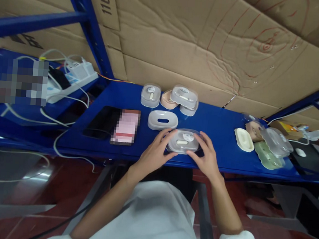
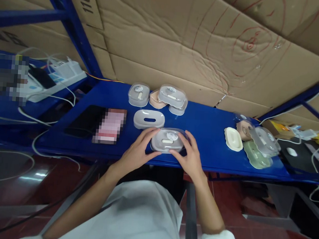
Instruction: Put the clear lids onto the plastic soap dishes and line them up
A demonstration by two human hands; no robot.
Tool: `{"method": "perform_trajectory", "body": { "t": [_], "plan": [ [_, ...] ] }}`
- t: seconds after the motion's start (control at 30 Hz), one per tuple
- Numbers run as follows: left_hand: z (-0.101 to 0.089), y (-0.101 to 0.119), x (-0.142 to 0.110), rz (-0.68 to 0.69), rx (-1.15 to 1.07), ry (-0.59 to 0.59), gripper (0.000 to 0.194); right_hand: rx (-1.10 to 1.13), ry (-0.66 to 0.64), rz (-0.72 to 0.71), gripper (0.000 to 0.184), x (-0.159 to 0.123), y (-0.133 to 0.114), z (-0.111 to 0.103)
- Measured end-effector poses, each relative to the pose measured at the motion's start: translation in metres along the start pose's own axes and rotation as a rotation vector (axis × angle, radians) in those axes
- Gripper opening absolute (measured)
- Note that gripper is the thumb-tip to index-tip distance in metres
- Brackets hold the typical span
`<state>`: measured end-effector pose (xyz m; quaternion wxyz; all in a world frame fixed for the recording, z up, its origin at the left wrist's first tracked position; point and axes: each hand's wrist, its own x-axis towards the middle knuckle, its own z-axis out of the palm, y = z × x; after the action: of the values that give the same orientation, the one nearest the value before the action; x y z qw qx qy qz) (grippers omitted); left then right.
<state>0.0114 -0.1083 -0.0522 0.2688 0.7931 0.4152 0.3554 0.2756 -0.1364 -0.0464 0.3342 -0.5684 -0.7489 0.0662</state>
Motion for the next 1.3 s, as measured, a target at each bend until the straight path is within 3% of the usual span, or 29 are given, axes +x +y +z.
{"method": "perform_trajectory", "body": {
  "t": [0.2,0.5,0.67,0.77,0.9,1.0,1.13,1.23,1.3],
  "plan": [
    [0.000,-0.007,-0.001,0.028,-0.048,-0.003,0.076,-0.080,-0.029,-0.112,0.074,-0.003,-0.016,0.011],
    [0.004,-0.011,-0.003,0.019,-0.025,-0.028,0.071,-0.097,0.049,-0.081,0.072,-0.011,-0.013,0.022],
    [-0.001,-0.008,-0.003,0.084,0.030,0.000,0.065,-0.170,-0.030,-0.080,0.071,-0.014,-0.012,0.010],
    [-0.010,-0.005,0.002,0.114,0.187,0.121,0.054,-0.297,-0.030,-0.040,0.068,-0.013,0.008,-0.011],
    [-0.018,-0.010,0.013,-0.002,0.481,0.237,0.046,-0.456,-0.019,0.030,0.068,0.011,0.056,-0.040],
    [-0.018,-0.016,0.016,-0.026,0.548,0.210,0.038,-0.555,-0.002,0.159,0.069,0.047,0.085,-0.048],
    [-0.016,-0.018,0.014,0.042,0.547,0.177,0.034,-0.578,0.026,0.346,0.077,0.088,0.100,-0.043],
    [-0.016,-0.020,0.012,0.125,0.524,0.155,0.036,-0.585,0.066,0.356,0.079,0.090,0.107,-0.048],
    [-0.017,-0.022,0.012,0.180,0.491,0.143,0.036,-0.676,0.169,0.453,0.080,0.077,0.115,-0.059]
  ]
}}
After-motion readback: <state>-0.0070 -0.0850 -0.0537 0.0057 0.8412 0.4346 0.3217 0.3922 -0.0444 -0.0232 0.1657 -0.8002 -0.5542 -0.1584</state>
